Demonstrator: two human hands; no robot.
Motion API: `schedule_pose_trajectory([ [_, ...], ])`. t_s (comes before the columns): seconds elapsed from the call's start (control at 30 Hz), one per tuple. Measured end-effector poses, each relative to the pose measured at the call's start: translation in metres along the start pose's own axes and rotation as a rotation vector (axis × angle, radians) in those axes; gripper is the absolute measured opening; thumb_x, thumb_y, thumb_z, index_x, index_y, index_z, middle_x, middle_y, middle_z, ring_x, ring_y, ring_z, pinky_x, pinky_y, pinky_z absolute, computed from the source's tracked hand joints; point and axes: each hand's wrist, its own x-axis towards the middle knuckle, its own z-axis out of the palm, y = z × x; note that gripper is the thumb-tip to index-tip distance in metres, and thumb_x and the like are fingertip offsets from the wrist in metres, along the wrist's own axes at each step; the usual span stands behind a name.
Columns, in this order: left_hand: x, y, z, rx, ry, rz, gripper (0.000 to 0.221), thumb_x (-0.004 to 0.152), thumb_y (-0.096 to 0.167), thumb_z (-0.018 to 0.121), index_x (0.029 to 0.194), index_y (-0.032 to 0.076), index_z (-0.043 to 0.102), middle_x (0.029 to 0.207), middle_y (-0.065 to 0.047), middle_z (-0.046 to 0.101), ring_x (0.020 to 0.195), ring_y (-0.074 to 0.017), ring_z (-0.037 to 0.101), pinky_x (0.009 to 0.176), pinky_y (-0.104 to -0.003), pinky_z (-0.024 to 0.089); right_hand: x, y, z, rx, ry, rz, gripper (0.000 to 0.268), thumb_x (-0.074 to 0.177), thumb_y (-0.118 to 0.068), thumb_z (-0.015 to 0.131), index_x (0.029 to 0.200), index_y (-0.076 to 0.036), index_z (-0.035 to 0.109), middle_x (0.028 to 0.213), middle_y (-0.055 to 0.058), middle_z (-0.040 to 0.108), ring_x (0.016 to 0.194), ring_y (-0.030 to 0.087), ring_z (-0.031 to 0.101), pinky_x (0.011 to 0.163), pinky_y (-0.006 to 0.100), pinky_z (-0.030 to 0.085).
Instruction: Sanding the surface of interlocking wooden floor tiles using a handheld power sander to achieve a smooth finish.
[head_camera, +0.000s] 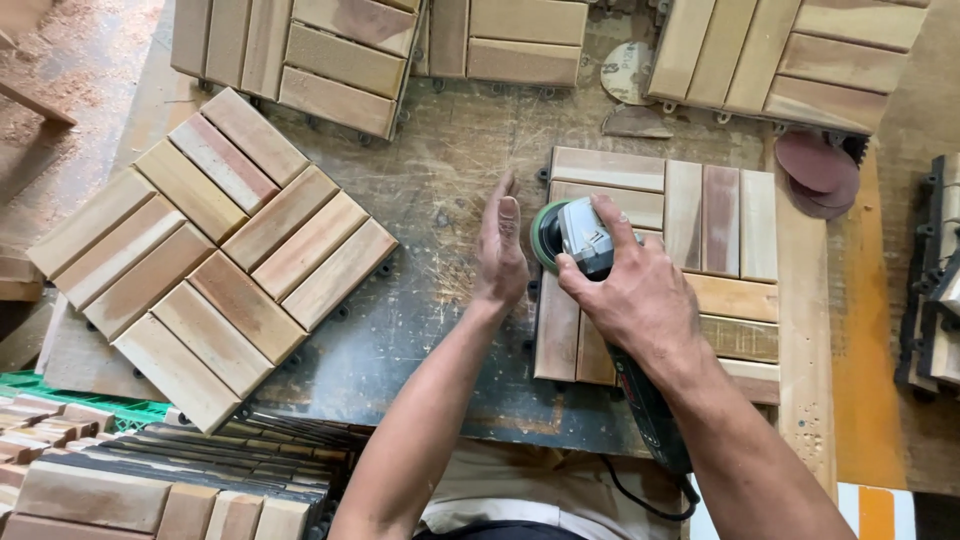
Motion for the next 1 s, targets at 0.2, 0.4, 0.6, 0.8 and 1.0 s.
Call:
schedule_pose_trajectory([
  [0.2,-0.005,-0.002,-0.002,0.025,0.002,0.026,0.084,0.104,0.067,0.024,0.160,0.005,0.034,0.157,-0.028,0.044,0.151,-0.0445,0.033,0.125,-0.056,0.025,0.005,0.012,-0.001,0.002,0.016,0.029,0.077,0.088,-0.064,0.060,0.157,-0.041,0.036,0.116,0.028,0.061,0.110,0.054,0.066,0.093,0.063,0.053],
  [0.4,-0.002,-0.010,0.008,0.172,-0.068,0.174,0.081,0.105,0.065,0.031,0.153,0.003,0.045,0.158,-0.027,0.043,0.150,-0.0434,0.037,0.127,-0.053,0.021,0.014,0.046,-0.013,-0.028,0.061,0.096,0.079,0.088,-0.063,0.060,0.160,-0.041,0.036,0.115,0.029,0.062,0.115,0.053,0.065,0.093,0.062,0.052],
  [0.6,-0.001,-0.031,0.026,0.620,-0.094,0.341,0.070,0.102,0.060,0.051,0.147,0.006,0.055,0.159,-0.019,0.046,0.147,-0.0346,0.045,0.128,-0.050,0.023,0.012,0.066,-0.026,0.033,0.082,0.119,0.084,0.084,-0.059,0.067,0.160,-0.039,0.037,0.118,0.031,0.062,0.117,0.053,0.064,0.094,0.063,0.051],
  [0.8,0.000,-0.034,0.026,0.660,-0.092,0.330,0.066,0.100,0.063,0.051,0.139,0.012,0.062,0.160,-0.014,0.045,0.147,-0.0291,0.045,0.129,-0.045,0.023,0.010,0.086,-0.049,0.088,0.107,0.224,0.089,0.079,-0.056,0.071,0.160,-0.038,0.039,0.129,0.031,0.057,0.126,0.052,0.057,0.103,0.061,0.046],
  [1.0,0.000,-0.026,0.026,0.685,-0.176,0.219,0.075,0.098,0.067,0.029,0.146,0.016,0.057,0.167,-0.006,0.031,0.154,-0.0343,0.031,0.126,-0.050,0.019,0.013,0.098,-0.076,0.042,0.074,0.361,0.080,0.086,-0.049,0.061,0.161,-0.039,0.037,0.129,0.022,0.049,0.125,0.043,0.052,0.102,0.059,0.046],
])
